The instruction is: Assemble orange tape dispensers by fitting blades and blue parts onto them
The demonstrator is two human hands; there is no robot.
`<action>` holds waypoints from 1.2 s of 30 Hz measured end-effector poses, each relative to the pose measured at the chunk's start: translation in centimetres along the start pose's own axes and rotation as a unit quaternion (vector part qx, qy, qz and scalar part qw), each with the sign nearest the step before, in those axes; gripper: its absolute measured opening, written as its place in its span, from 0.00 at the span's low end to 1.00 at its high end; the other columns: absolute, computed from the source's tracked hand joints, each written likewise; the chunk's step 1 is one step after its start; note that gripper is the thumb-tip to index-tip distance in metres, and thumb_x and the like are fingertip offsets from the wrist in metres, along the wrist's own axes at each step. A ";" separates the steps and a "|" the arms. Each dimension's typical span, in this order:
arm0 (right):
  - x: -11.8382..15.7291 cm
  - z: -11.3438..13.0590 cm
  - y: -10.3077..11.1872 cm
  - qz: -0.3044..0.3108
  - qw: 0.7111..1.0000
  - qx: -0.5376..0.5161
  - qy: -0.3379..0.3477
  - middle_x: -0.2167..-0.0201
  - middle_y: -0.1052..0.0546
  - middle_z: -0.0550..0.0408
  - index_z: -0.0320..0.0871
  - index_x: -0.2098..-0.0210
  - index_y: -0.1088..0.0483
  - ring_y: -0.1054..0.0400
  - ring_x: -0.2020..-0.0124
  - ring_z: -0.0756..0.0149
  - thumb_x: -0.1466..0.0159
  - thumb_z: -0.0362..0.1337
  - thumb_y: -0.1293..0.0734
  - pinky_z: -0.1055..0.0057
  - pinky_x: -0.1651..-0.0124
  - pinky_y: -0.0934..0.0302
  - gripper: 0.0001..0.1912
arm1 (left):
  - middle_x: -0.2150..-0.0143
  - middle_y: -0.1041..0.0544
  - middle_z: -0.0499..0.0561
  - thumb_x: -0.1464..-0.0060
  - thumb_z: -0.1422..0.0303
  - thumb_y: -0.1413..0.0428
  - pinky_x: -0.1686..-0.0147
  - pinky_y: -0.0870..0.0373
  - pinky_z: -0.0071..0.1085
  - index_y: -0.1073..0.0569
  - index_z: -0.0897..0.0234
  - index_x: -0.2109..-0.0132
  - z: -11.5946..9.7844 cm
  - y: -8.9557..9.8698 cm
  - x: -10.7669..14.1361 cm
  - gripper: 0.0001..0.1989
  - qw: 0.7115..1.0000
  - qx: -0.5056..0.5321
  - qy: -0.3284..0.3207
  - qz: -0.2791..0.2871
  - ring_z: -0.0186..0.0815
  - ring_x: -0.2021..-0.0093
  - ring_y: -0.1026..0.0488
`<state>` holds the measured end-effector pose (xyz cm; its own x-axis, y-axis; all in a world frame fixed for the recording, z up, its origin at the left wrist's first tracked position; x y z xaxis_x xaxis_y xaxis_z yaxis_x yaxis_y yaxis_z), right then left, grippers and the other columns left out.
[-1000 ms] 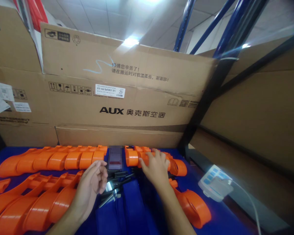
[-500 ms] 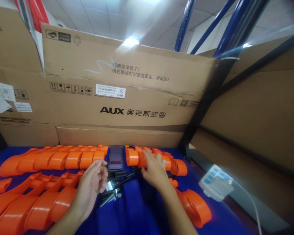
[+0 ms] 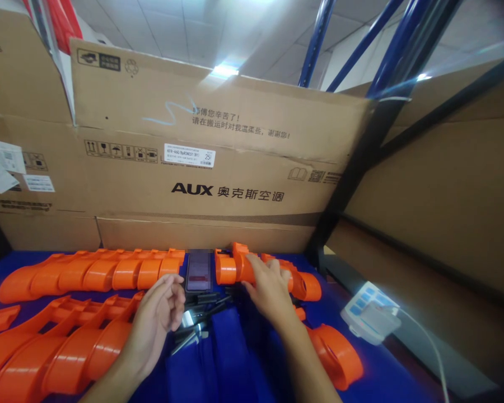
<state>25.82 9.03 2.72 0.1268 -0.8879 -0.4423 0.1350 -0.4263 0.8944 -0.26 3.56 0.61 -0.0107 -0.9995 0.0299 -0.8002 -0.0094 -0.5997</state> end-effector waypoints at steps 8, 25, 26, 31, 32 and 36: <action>0.0 0.0 2.6 -0.134 0.990 -0.053 -0.013 0.35 0.28 0.46 0.48 0.32 0.39 0.38 0.49 0.44 0.33 0.45 0.34 0.51 0.50 0.46 0.31 | 0.68 0.28 0.45 0.40 0.54 0.39 0.80 0.38 0.25 0.25 0.61 0.54 0.2 0.1 0.2 0.15 1.000 -0.004 -0.003 0.015 0.28 0.77 0.35; 4.7 8.2 6.7 -0.118 0.903 -0.269 0.313 0.38 0.26 0.47 0.48 0.34 0.35 0.34 0.46 0.50 0.37 0.38 0.25 0.52 0.42 0.39 0.34 | 0.39 0.23 0.56 0.38 0.56 0.40 0.47 0.27 0.39 0.31 0.55 0.35 0.9 -1.2 0.8 0.26 0.997 0.057 0.014 0.055 0.49 0.39 0.27; 4.8 8.4 6.6 -0.105 0.901 -0.273 0.320 0.38 0.25 0.48 0.49 0.34 0.35 0.34 0.46 0.50 0.37 0.38 0.25 0.52 0.42 0.39 0.34 | 0.40 0.22 0.56 0.39 0.57 0.39 0.47 0.27 0.39 0.30 0.56 0.37 1.0 -1.1 0.9 0.26 0.997 0.061 0.027 0.044 0.49 0.39 0.27; 4.6 8.4 6.8 -0.091 0.867 -0.351 0.341 0.37 0.27 0.44 0.46 0.32 0.39 0.33 0.43 0.49 0.35 0.39 0.28 0.51 0.40 0.41 0.34 | 0.52 0.16 0.55 0.44 0.61 0.35 0.57 0.21 0.36 0.23 0.63 0.46 0.1 -1.0 1.1 0.20 0.995 0.079 0.048 -0.044 0.47 0.52 0.19; 4.3 8.1 6.8 -0.107 0.866 -0.369 0.320 0.39 0.25 0.43 0.46 0.35 0.36 0.32 0.43 0.50 0.34 0.37 0.29 0.51 0.40 0.41 0.29 | 0.55 0.15 0.56 0.43 0.60 0.36 0.60 0.20 0.36 0.23 0.65 0.47 -0.2 -1.0 1.2 0.20 0.994 0.082 0.046 -0.058 0.47 0.56 0.18; 3.1 7.9 6.3 -0.085 0.914 -0.322 0.231 0.58 0.21 0.50 0.47 0.54 0.25 0.30 0.54 0.55 0.31 0.31 0.34 0.57 0.50 0.38 0.09 | 0.63 0.15 0.60 0.40 0.55 0.42 0.69 0.20 0.35 0.20 0.72 0.53 -1.4 -0.9 1.3 0.21 0.990 0.102 0.047 -0.083 0.43 0.70 0.18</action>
<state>19.35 2.19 7.52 0.4313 -0.5871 -0.6850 0.7227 -0.2297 0.6519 -0.38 2.30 2.30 0.0471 -0.9765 0.2102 -0.6586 -0.1886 -0.7285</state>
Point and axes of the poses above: each hand's wrist, its own x-axis away from the middle knuckle, its own y-axis out of the back of the hand, z = x × y, the point moved 3 cm from there along -x, towards the middle knuckle
